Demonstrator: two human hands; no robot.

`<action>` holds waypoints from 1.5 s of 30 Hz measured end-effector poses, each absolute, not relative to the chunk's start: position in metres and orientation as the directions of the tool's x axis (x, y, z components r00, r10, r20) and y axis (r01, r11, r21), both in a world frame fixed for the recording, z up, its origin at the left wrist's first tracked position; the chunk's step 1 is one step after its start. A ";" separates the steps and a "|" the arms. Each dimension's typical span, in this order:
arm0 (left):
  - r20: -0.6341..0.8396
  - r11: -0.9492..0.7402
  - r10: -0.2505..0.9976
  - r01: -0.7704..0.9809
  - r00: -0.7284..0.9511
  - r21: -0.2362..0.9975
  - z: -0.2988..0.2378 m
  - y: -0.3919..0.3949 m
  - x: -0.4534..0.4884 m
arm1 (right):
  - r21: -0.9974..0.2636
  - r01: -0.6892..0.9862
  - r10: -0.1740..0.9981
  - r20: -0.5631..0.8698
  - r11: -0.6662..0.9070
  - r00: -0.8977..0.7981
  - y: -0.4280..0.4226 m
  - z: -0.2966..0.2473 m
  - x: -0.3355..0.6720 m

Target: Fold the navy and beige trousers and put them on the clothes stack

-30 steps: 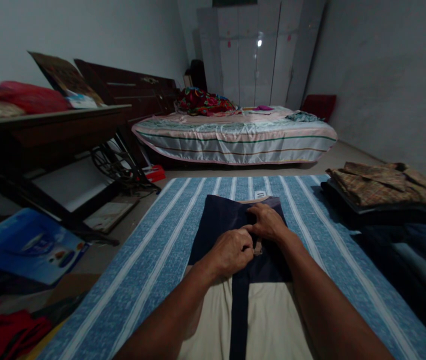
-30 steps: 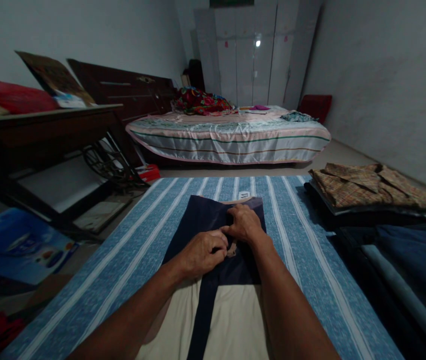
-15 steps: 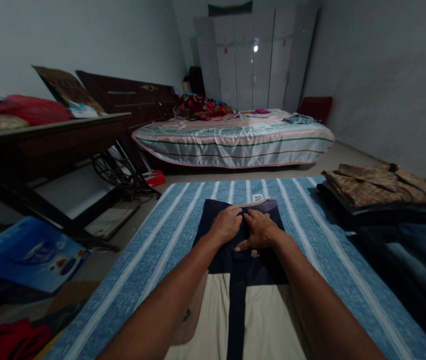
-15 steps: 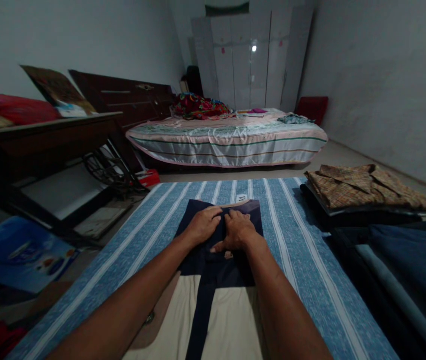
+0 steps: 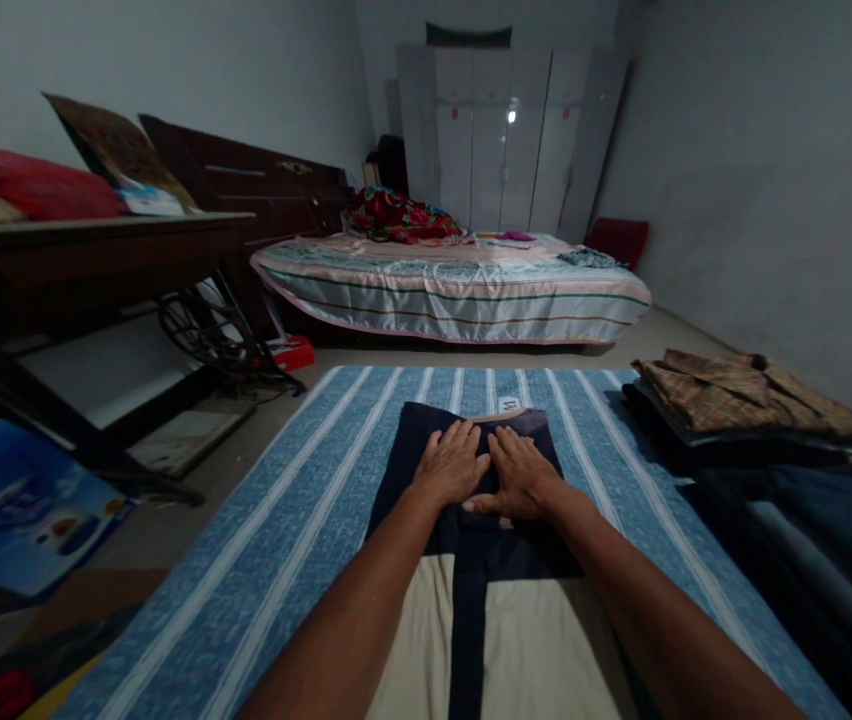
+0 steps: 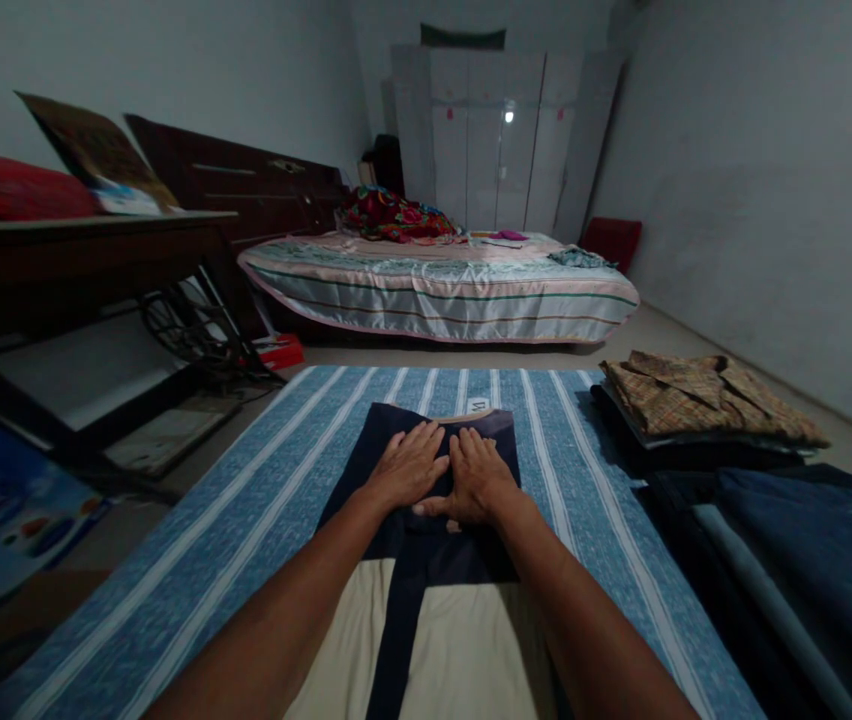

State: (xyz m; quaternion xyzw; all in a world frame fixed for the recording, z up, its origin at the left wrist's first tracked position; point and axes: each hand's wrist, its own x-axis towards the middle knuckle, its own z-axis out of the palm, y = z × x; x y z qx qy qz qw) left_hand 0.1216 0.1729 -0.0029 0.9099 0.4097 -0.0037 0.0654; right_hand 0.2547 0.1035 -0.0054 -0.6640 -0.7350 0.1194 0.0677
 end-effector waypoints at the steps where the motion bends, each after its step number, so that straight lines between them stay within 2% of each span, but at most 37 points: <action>1: -0.062 -0.655 0.745 0.746 0.664 0.123 -0.003 0.173 0.122 | -0.245 0.965 0.994 -0.045 0.090 -0.104 0.102 -0.007 0.255; 9: -0.038 -0.647 0.748 0.741 0.663 0.178 -0.006 0.173 0.123 | -0.167 0.986 0.996 0.082 -0.015 0.029 0.086 -0.011 0.256; 11: -0.053 -0.653 0.742 0.738 0.668 0.170 -0.005 0.172 0.123 | -0.213 0.977 0.983 0.172 -0.031 0.069 0.085 -0.002 0.249; 13: -0.069 -0.655 0.740 0.740 0.669 0.151 -0.003 0.172 0.121 | -0.315 0.949 0.962 0.261 0.007 0.080 0.087 0.007 0.239; 16: -0.066 -0.666 0.734 0.735 0.676 0.126 -0.002 0.171 0.120 | -0.430 0.901 0.943 0.319 0.057 0.093 0.096 0.013 0.225; 18: -0.058 -0.674 0.728 0.729 0.683 0.120 -0.003 0.171 0.119 | -0.409 0.912 0.952 0.280 0.004 0.121 0.102 0.008 0.219; 21: -0.048 -0.662 0.740 0.739 0.671 0.123 -0.006 0.172 0.120 | -0.303 0.950 0.976 0.172 -0.078 0.135 0.103 -0.007 0.220; 26: -0.025 -0.665 0.740 0.736 0.672 0.124 -0.006 0.171 0.121 | -0.207 0.976 0.988 0.126 -0.063 0.091 0.092 -0.018 0.229; 36: -0.060 -0.663 0.741 0.742 0.669 0.094 -0.002 0.171 0.123 | -0.161 0.986 0.994 0.092 -0.045 0.061 0.076 -0.015 0.238; 45: -0.081 -0.658 0.746 0.751 0.661 0.058 -0.002 0.173 0.122 | -0.219 0.971 0.993 0.040 -0.098 0.109 0.077 -0.011 0.235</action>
